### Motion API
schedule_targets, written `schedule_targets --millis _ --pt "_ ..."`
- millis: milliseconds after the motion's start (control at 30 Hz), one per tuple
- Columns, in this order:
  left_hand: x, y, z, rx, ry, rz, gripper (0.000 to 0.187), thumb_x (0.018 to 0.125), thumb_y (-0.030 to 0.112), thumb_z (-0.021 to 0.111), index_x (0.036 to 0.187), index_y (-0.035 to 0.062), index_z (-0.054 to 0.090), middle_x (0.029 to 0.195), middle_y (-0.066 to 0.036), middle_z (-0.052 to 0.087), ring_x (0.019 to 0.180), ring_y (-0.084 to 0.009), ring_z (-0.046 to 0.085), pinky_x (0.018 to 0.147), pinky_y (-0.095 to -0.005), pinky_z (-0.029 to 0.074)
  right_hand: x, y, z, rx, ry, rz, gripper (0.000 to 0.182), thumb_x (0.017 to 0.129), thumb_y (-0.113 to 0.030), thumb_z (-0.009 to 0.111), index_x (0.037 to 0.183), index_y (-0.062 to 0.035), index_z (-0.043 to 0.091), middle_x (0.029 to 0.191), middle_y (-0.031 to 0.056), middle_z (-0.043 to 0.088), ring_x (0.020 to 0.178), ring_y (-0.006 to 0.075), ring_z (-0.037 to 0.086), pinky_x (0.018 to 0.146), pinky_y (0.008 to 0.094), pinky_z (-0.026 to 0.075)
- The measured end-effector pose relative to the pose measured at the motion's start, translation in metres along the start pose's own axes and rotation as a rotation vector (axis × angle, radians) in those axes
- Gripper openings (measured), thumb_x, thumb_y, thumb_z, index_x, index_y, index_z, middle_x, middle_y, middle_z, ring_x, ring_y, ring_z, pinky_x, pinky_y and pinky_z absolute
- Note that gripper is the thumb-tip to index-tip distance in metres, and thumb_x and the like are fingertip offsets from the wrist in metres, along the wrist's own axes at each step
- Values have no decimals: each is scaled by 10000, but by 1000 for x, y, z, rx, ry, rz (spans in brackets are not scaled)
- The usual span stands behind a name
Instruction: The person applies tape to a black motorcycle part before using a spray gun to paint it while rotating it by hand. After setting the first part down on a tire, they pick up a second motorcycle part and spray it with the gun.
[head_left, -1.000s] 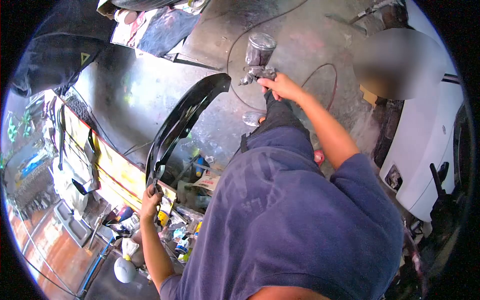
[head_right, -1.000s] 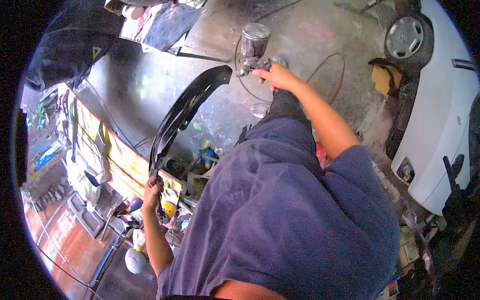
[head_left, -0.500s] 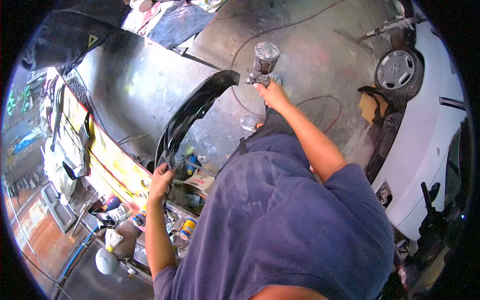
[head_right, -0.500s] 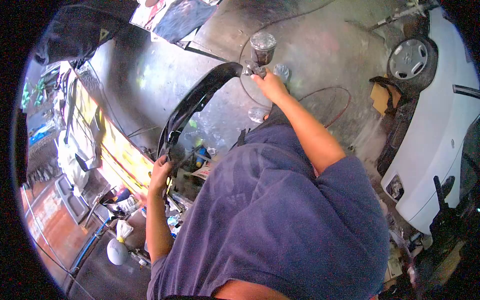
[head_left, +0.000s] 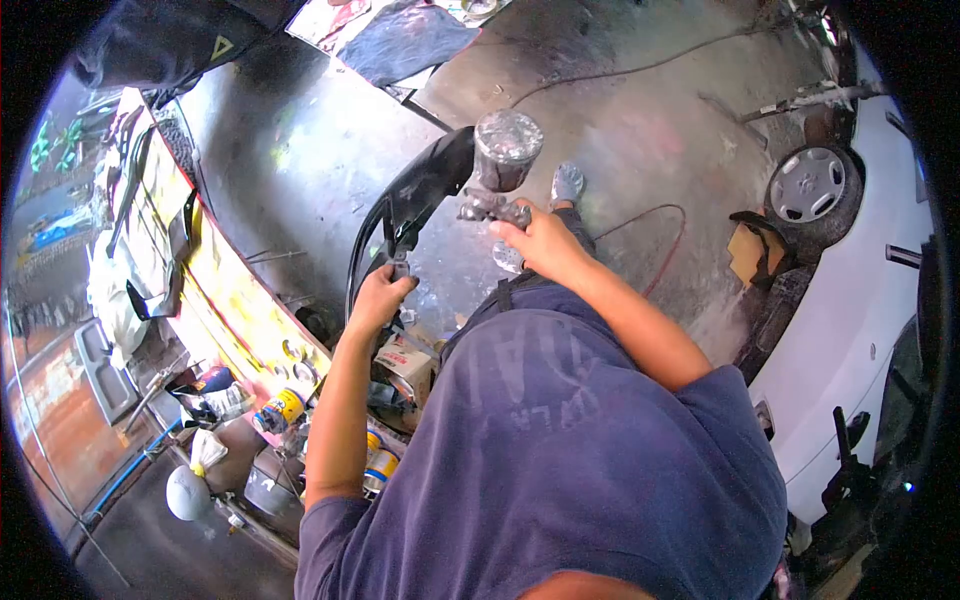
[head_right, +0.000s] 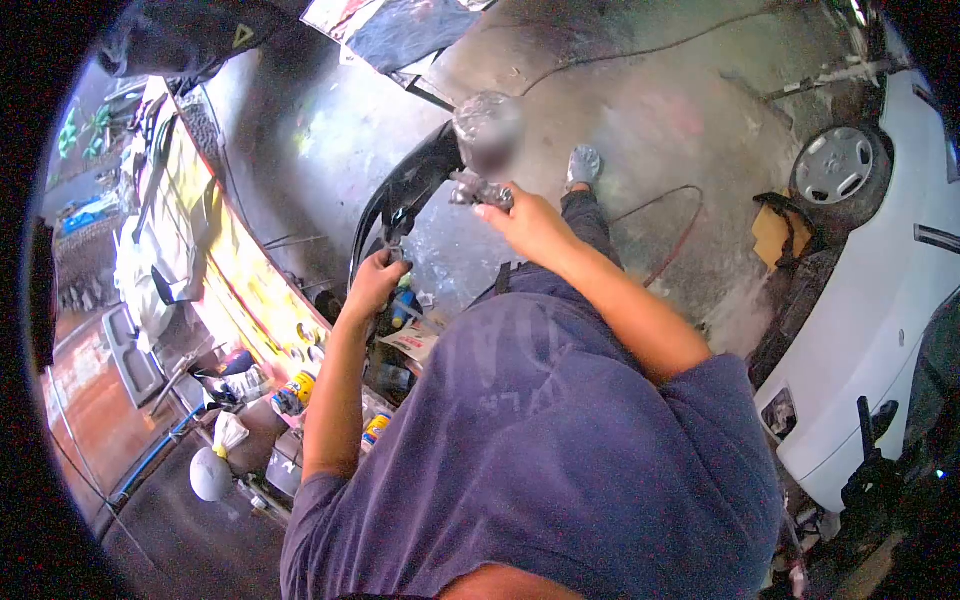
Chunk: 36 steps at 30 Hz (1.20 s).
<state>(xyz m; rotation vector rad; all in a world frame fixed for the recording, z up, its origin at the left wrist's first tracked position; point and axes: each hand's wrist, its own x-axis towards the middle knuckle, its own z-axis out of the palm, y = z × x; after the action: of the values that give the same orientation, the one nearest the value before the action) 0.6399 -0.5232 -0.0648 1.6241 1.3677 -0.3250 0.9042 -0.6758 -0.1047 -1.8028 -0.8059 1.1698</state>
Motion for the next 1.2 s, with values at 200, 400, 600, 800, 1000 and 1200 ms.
schedule_targets --millis 200,400,600,800,1000,1200 --pt "20 -7 17 62 -18 21 372 805 317 711 865 -34 605 695 -111 580 652 -219 553 654 -388 438 -26 -28 -11 101 -210 88 534 925 -419 668 1236 4 574 595 72 586 475 167 581 496 335 458" --pt "15 -24 24 144 25 103 431 763 364 742 859 -30 596 779 -196 630 748 -314 618 735 -413 469 -17 -26 -27 188 -219 113 364 933 -354 677 1094 -37 597 645 30 602 478 119 544 471 301 438" --pt "-14 -6 13 220 -63 13 446 749 364 766 895 -33 626 798 -210 642 784 -344 639 742 -430 471 6 -2 -36 219 -206 100 305 937 -320 678 1053 -50 597 718 23 639 499 101 536 467 294 443" --pt "-45 -3 -9 305 -92 41 434 747 348 786 915 -23 635 831 -199 648 775 -295 631 731 -406 472 47 35 -69 107 -53 193 343 913 -397 690 1036 -84 624 697 23 643 481 119 546 453 307 448" --pt "-74 -26 -33 267 -150 6 374 747 255 787 973 -6 645 812 -110 619 767 -224 585 718 -363 463 94 92 -106 79 36 287 453 879 -477 704 915 -33 621 682 27 630 438 140 540 418 310 440" --pt "-102 -29 -53 320 -172 57 383 727 255 790 967 -5 644 828 -153 621 771 -272 610 735 -391 468 120 122 -125 155 202 271 406 902 -412 674 990 -22 605 744 49 647 478 147 566 432 318 462"
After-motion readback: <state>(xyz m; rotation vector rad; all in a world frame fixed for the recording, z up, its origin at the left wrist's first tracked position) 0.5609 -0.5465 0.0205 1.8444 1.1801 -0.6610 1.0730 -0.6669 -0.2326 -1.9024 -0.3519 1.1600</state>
